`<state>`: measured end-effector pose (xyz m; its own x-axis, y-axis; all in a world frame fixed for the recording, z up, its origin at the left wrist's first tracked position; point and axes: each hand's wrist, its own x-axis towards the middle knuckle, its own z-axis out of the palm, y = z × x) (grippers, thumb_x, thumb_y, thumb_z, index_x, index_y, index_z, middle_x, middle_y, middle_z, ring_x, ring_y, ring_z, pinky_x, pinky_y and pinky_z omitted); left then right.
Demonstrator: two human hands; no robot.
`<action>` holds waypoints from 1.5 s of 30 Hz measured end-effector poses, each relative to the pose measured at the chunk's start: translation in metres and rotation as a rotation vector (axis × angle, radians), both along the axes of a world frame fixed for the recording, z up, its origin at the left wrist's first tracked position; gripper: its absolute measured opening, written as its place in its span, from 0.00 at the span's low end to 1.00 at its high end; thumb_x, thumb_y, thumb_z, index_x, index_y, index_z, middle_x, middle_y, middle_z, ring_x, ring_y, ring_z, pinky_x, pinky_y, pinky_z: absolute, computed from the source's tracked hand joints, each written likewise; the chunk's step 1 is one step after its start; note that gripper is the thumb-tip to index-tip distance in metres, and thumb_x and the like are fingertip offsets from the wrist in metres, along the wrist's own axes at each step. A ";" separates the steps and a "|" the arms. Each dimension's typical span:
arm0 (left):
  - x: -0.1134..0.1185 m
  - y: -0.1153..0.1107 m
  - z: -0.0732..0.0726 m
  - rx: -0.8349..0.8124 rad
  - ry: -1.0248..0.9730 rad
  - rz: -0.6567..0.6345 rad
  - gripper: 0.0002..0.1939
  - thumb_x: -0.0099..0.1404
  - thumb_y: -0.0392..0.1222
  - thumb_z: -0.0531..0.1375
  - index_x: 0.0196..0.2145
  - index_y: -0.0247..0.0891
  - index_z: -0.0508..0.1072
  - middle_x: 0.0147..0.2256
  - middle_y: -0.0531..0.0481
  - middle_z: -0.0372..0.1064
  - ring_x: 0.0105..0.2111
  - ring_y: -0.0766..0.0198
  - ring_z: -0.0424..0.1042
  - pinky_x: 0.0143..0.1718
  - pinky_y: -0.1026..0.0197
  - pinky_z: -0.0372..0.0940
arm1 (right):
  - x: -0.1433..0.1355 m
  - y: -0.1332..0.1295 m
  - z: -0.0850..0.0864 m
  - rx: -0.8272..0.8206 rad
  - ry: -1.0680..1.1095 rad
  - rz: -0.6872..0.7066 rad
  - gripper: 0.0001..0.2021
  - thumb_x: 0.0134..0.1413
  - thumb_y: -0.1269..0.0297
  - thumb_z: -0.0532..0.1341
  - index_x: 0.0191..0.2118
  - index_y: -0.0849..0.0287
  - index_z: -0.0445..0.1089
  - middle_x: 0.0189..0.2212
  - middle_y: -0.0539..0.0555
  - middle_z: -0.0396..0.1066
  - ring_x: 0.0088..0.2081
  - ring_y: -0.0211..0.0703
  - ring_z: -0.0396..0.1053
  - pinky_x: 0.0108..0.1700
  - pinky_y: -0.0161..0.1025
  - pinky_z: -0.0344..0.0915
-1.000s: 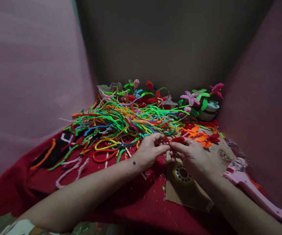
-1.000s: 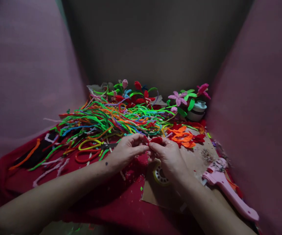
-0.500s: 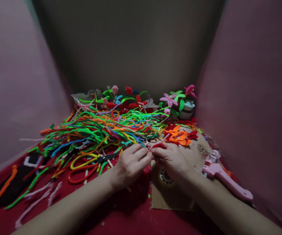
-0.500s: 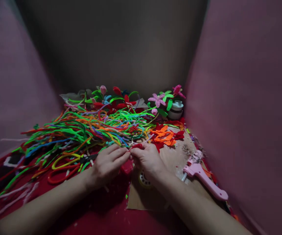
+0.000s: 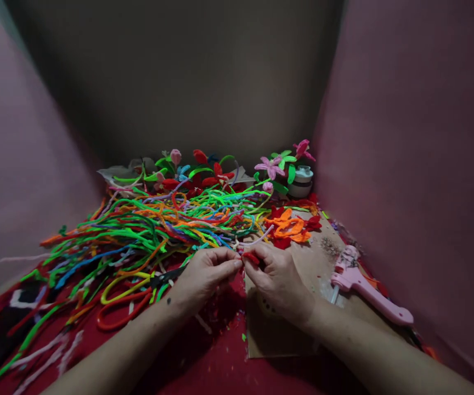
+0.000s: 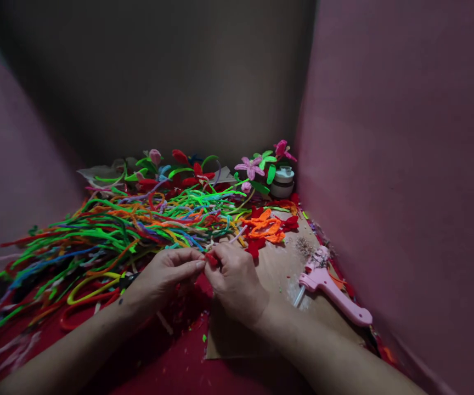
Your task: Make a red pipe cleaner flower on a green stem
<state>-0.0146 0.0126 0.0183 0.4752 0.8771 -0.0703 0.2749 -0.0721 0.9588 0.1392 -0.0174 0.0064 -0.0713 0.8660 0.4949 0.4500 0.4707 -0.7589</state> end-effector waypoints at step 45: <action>-0.005 -0.022 0.003 0.258 0.240 -0.099 0.11 0.63 0.39 0.49 0.23 0.37 0.61 0.19 0.57 0.58 0.18 0.72 0.58 0.21 0.68 0.55 | 0.004 -0.006 0.002 -0.414 0.297 0.160 0.12 0.52 0.59 0.57 0.24 0.61 0.69 0.21 0.49 0.66 0.24 0.35 0.61 0.27 0.32 0.58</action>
<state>-0.0201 -0.0092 0.0213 0.5559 0.8308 0.0271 0.4697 -0.3408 0.8144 0.1437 -0.0230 0.0084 -0.1275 0.9829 0.1330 0.1345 0.1500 -0.9795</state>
